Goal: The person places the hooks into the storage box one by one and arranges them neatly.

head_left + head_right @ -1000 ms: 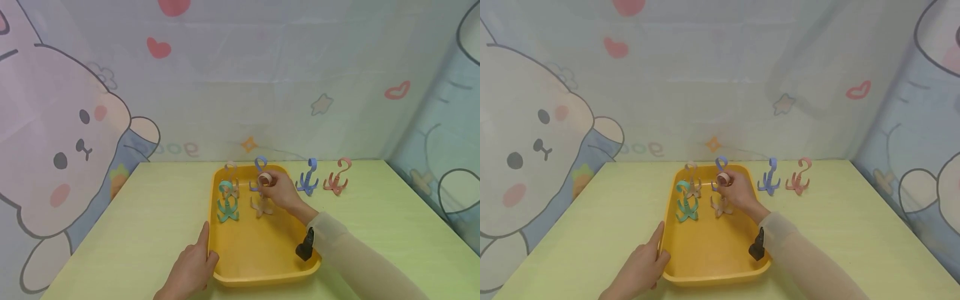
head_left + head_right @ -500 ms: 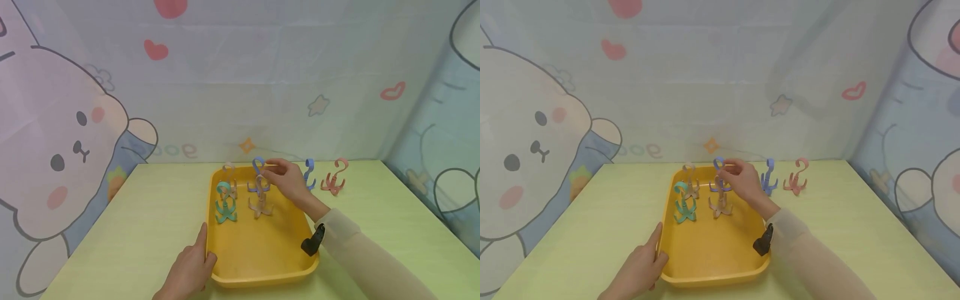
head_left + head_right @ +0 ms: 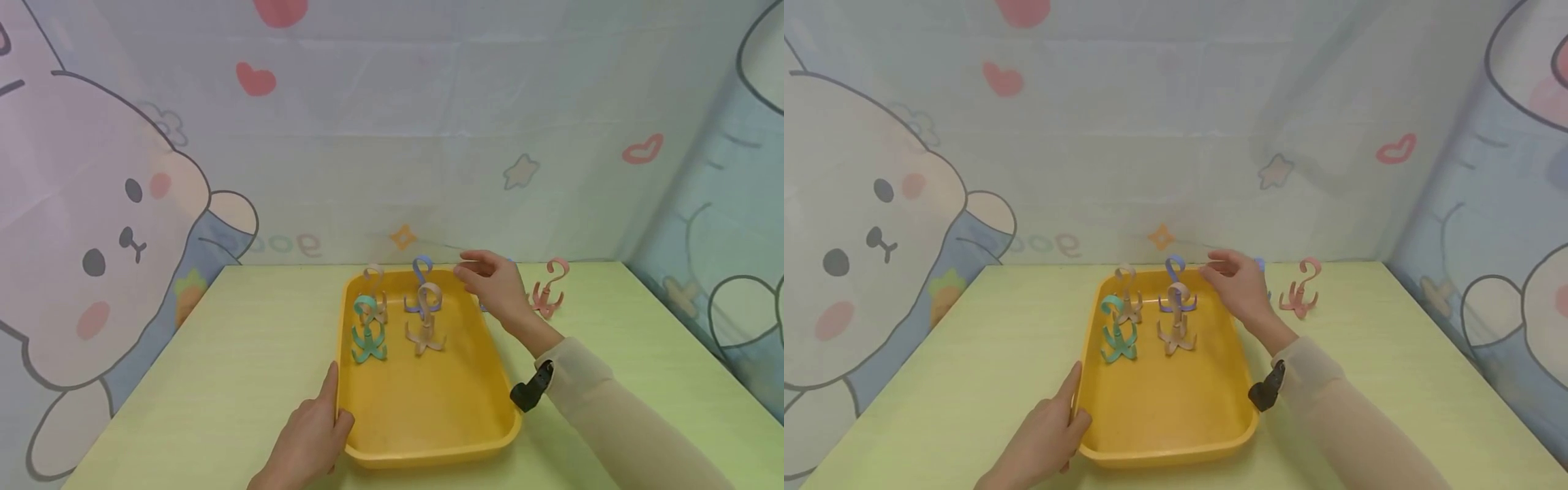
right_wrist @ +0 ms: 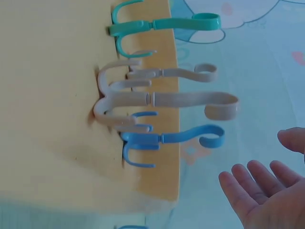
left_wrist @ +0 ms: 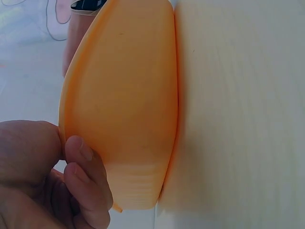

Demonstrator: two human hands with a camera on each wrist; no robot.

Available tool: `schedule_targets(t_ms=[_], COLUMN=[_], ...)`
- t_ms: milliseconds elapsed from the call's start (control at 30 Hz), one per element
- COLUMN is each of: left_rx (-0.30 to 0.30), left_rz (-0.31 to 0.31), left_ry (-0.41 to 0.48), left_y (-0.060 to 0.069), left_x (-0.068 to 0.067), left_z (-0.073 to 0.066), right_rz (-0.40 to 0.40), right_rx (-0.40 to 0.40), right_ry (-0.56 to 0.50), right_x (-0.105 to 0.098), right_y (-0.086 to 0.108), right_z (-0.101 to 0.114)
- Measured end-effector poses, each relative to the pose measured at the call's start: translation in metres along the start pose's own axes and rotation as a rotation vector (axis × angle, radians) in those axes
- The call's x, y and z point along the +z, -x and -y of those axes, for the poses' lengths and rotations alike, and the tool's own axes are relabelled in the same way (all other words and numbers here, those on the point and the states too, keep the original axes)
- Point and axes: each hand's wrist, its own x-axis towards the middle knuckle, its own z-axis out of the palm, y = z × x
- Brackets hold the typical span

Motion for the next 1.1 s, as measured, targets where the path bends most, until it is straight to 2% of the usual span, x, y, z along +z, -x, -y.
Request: schedule_targets(t_ms=[433,767,1100], left_rx=[0.024,0.023,0.018], left_rz=[0.006,-0.001,0.001], left_ry=[-0.003,-0.007,-0.004], left_y=[0.0,0.0,0.001], left_x=[-0.001,-0.001,0.0], left_z=[-0.001,0.001,-0.001], right_rz=[-0.128,-0.167,-0.169], right_rx=[0.03,0.025,0.024], right_ry=[0.104,0.138,0.144], right_x=[-0.035,-0.046,-0.051], right_y=[0.004,0.005,0.006], right_z=[-0.021,-0.035,-0.045])
